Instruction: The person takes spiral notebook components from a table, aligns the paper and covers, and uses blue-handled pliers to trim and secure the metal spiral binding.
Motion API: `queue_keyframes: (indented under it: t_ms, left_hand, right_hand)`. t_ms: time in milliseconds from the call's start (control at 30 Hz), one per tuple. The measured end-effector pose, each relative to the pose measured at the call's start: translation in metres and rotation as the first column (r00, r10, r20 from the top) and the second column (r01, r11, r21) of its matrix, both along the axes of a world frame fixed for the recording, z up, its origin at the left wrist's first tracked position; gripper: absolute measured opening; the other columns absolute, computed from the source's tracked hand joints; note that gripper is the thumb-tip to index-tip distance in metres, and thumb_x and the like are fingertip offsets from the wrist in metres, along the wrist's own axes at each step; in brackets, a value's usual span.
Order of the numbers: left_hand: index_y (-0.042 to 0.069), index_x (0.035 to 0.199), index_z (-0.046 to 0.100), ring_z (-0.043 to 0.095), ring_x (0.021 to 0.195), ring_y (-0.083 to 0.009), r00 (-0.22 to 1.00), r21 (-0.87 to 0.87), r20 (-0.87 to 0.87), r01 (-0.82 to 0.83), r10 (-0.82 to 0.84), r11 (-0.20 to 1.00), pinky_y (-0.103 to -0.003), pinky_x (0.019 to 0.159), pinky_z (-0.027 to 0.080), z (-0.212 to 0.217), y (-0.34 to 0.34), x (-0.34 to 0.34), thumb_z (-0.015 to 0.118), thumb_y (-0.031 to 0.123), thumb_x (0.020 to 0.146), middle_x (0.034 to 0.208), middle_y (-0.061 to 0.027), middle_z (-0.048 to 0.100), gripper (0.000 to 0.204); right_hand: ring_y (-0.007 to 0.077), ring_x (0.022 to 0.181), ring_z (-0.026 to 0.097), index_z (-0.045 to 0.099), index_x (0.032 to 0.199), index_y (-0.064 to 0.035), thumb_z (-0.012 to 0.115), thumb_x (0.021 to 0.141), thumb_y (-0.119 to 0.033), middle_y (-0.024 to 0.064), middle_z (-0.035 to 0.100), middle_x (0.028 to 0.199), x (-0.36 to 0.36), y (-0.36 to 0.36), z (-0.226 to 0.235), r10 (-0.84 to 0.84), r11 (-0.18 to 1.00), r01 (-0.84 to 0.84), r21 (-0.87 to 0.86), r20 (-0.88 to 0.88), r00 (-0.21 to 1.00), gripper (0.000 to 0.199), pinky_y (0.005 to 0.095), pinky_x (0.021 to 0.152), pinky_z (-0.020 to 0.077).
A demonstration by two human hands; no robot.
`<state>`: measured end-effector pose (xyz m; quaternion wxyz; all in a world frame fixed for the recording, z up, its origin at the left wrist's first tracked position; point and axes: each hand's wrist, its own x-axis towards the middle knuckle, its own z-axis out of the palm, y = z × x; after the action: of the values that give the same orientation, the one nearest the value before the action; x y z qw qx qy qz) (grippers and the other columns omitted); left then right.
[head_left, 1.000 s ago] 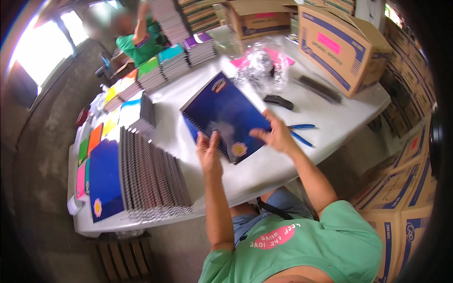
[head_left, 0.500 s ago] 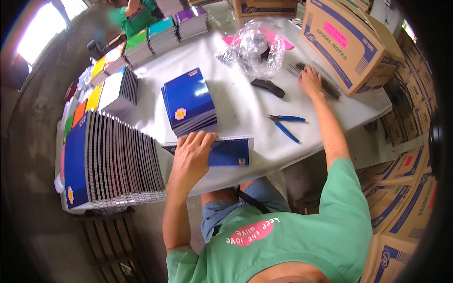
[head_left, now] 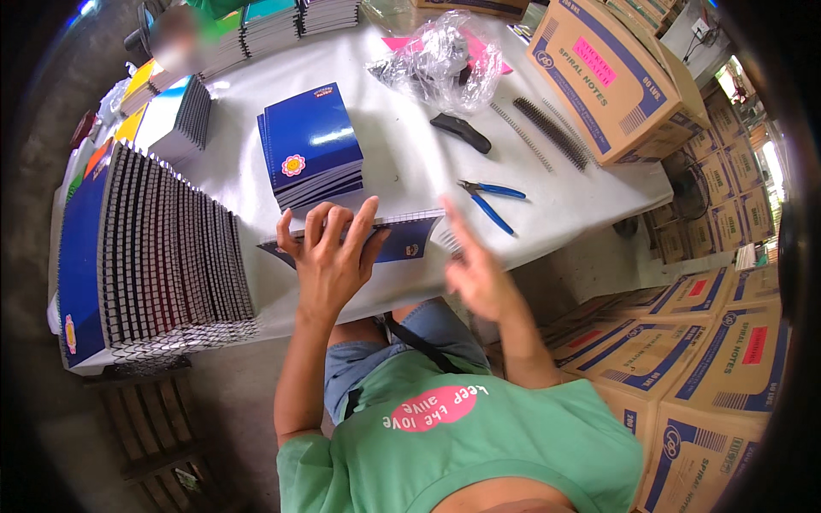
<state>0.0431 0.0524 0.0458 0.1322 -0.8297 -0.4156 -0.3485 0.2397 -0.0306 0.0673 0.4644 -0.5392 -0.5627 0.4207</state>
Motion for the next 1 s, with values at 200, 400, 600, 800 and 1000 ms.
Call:
queue_keyframes:
  t_ms: [200, 400, 600, 800, 1000]
  left_hand:
    - [0.019, 0.106, 0.064, 0.052, 0.088, -0.0172, 0.995, -0.063, 0.058, 0.088, -0.084, 0.994, -0.041, 0.093, 0.024, 0.008, -0.002, 0.000, 0.070, 0.030, 0.077, 0.079, 0.0017, 0.052, 0.031]
    - [0.021, 0.101, 0.062, 0.052, 0.093, -0.0158, 0.986, -0.095, 0.098, 0.142, -0.133, 0.985, -0.041, 0.094, 0.024, 0.005, 0.000, -0.005, 0.068, 0.032, 0.077, 0.083, 0.0010, 0.053, 0.027]
    - [0.021, 0.095, 0.064, 0.052, 0.089, -0.0157, 0.983, -0.076, 0.130, 0.144, -0.133, 0.987, -0.040, 0.094, 0.024, 0.007, -0.002, -0.005, 0.070, 0.030, 0.075, 0.080, 0.0006, 0.050, 0.023]
    - [0.020, 0.092, 0.064, 0.052, 0.088, -0.0166, 0.980, -0.084, 0.155, 0.136, -0.122, 0.987, -0.040, 0.094, 0.024, 0.004, -0.002, -0.004, 0.072, 0.030, 0.073, 0.079, 0.0007, 0.050, 0.022]
    - [0.020, 0.097, 0.064, 0.052, 0.093, -0.0175, 0.986, -0.077, 0.137, 0.110, -0.098, 0.991, -0.044, 0.101, 0.022, 0.005, -0.003, 0.001, 0.072, 0.028, 0.073, 0.082, -0.0001, 0.051, 0.026]
  right_hand:
    - [0.0228, 0.116, 0.046, 0.012, 0.147, -0.0039, 0.046, 0.093, -0.014, 0.0171, 0.026, 0.148, -0.009, -0.001, -0.009, 0.084, 0.996, -0.082, -0.037, 0.054, 0.995, 0.065, 0.0299, 0.099, 0.0354]
    - [0.0089, 0.076, 0.047, 0.060, 0.120, -0.0055, 0.051, 0.095, -0.021, 0.0019, 0.055, 0.094, 0.037, 0.031, 0.007, 0.002, 0.994, -0.024, 0.104, 0.206, 0.978, 0.031, 0.0210, 0.068, 0.0385]
    - [0.0107, 0.078, 0.050, 0.067, 0.106, -0.0047, 0.058, 0.089, -0.008, 0.0022, 0.054, 0.084, 0.037, 0.045, 0.015, 0.143, 0.950, -0.217, 0.224, 0.305, 0.942, 0.020, 0.0233, 0.069, 0.0404]
    - [0.0122, 0.069, 0.052, 0.067, 0.102, -0.0047, 0.060, 0.089, -0.014, 0.0032, 0.058, 0.079, 0.037, 0.041, 0.020, 0.285, 0.945, -0.320, 0.075, 0.295, 0.912, 0.018, 0.0247, 0.064, 0.0419]
    - [0.0223, 0.067, 0.060, 0.065, 0.098, -0.0066, 0.061, 0.087, -0.032, 0.0084, 0.061, 0.076, 0.019, 0.035, 0.025, -0.068, 0.867, -0.358, 0.347, 0.794, 0.605, 0.028, 0.0329, 0.057, 0.0448]
